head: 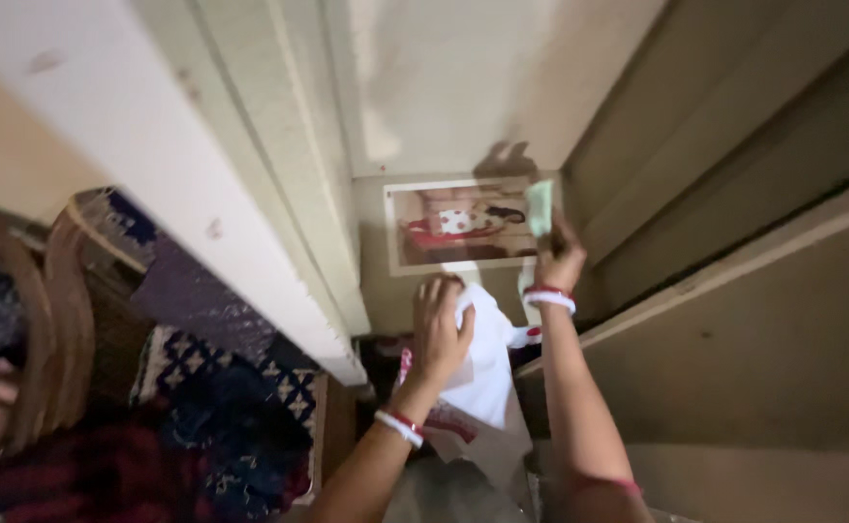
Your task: The person wipes a white cabinet door and adjacent wall with a green cloth, then wipes a small shelf inside the cabinet. Finally, the person places a white plastic shopping bag on the shelf and smooths it out.
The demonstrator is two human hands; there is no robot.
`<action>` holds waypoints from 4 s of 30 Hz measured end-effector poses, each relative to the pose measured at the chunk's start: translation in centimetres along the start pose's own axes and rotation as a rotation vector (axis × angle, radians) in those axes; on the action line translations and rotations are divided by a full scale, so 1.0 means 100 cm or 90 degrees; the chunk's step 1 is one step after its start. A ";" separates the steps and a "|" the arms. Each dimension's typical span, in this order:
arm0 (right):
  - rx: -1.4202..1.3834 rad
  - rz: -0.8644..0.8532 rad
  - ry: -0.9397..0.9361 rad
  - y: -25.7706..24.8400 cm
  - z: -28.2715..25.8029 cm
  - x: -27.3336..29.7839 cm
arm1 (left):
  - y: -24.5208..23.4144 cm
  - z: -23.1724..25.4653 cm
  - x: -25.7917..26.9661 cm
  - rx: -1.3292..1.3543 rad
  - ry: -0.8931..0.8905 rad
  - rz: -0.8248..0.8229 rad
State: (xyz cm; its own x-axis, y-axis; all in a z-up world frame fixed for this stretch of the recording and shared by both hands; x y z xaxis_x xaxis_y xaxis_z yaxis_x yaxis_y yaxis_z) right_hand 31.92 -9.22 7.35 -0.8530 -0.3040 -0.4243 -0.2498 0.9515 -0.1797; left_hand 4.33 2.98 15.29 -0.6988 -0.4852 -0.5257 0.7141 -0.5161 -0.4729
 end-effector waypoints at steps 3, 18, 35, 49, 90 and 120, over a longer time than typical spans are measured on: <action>0.130 0.080 0.069 -0.004 0.001 -0.047 | 0.035 -0.029 -0.026 -0.074 -0.001 -0.012; 0.738 -0.209 0.086 0.054 0.150 -0.121 | 0.082 -0.071 -0.034 -0.169 0.014 -0.063; 0.343 -0.089 -0.067 0.063 0.110 -0.079 | 0.089 -0.074 -0.040 -0.225 -0.052 -0.128; 0.529 -0.224 -0.037 0.099 0.115 -0.131 | 0.081 -0.070 -0.034 -0.183 -0.029 -0.080; 0.112 -0.424 -0.098 0.086 0.055 0.056 | 0.086 -0.084 -0.017 -0.168 -0.003 -0.025; 0.117 -0.672 -0.248 0.167 -0.075 0.188 | -0.059 0.033 0.126 0.012 -0.088 -0.080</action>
State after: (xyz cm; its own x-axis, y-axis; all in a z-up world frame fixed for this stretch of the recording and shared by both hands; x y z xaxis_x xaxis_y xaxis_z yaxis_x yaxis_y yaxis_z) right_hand 8.30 1.28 3.01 -0.0484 -0.9733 -0.2244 -0.6601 0.1998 -0.7241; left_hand -8.88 -2.43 13.83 -0.7820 -0.5078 -0.3613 0.6214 -0.5914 -0.5139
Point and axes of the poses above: each hand's wrist, its own x-axis away from the middle knuckle, its own y-axis out of the palm, z = x × y, the point moved 10 cm from there along -x, towards the middle knuckle, and after that the axes turned 7 degrees about -z, right-handed, at the moved point
